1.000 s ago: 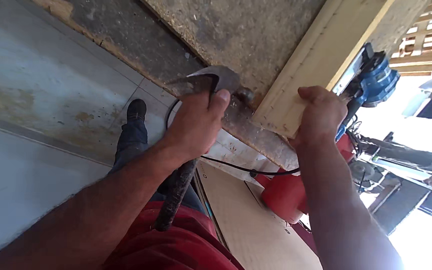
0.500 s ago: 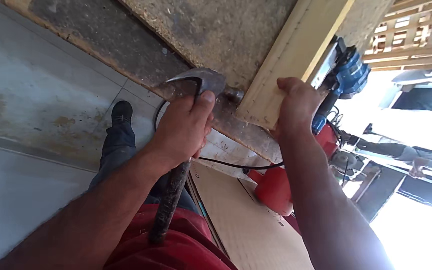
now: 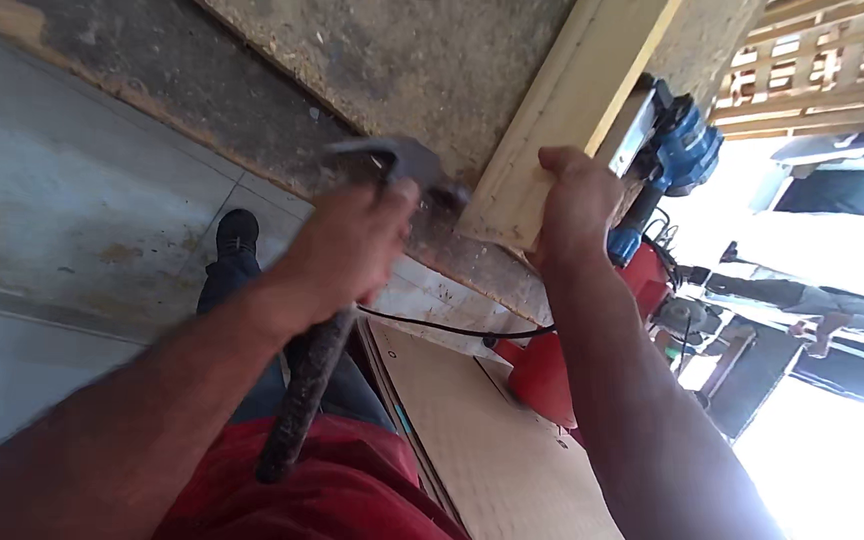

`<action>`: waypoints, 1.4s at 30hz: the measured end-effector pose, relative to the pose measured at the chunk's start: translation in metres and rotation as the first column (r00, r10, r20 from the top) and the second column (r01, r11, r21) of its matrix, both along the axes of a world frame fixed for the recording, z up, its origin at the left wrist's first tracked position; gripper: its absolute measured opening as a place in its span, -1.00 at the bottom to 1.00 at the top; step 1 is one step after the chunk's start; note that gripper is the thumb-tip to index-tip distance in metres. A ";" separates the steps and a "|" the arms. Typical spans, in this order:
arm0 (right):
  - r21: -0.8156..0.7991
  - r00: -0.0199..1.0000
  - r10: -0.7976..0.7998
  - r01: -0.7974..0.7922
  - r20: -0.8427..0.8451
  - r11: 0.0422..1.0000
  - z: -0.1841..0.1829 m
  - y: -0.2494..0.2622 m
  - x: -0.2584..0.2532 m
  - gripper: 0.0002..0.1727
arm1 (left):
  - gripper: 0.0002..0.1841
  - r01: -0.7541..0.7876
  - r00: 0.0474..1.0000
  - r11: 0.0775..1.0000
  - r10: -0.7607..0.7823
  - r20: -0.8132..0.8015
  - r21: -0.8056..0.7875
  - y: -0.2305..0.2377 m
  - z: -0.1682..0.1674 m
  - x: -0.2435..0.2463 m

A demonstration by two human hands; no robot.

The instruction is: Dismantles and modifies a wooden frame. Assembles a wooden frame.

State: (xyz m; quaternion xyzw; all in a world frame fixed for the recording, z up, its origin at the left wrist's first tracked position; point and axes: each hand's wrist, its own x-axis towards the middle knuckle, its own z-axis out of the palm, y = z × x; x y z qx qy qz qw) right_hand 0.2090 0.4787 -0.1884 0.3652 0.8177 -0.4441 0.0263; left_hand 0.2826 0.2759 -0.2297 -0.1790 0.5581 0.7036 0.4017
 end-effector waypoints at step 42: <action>-0.025 1.000 0.003 -0.003 0.014 1.000 -0.002 -0.002 -0.012 -0.87 | -0.51 -0.307 0.952 0.948 0.305 -0.036 -0.081 -0.020 0.011 0.010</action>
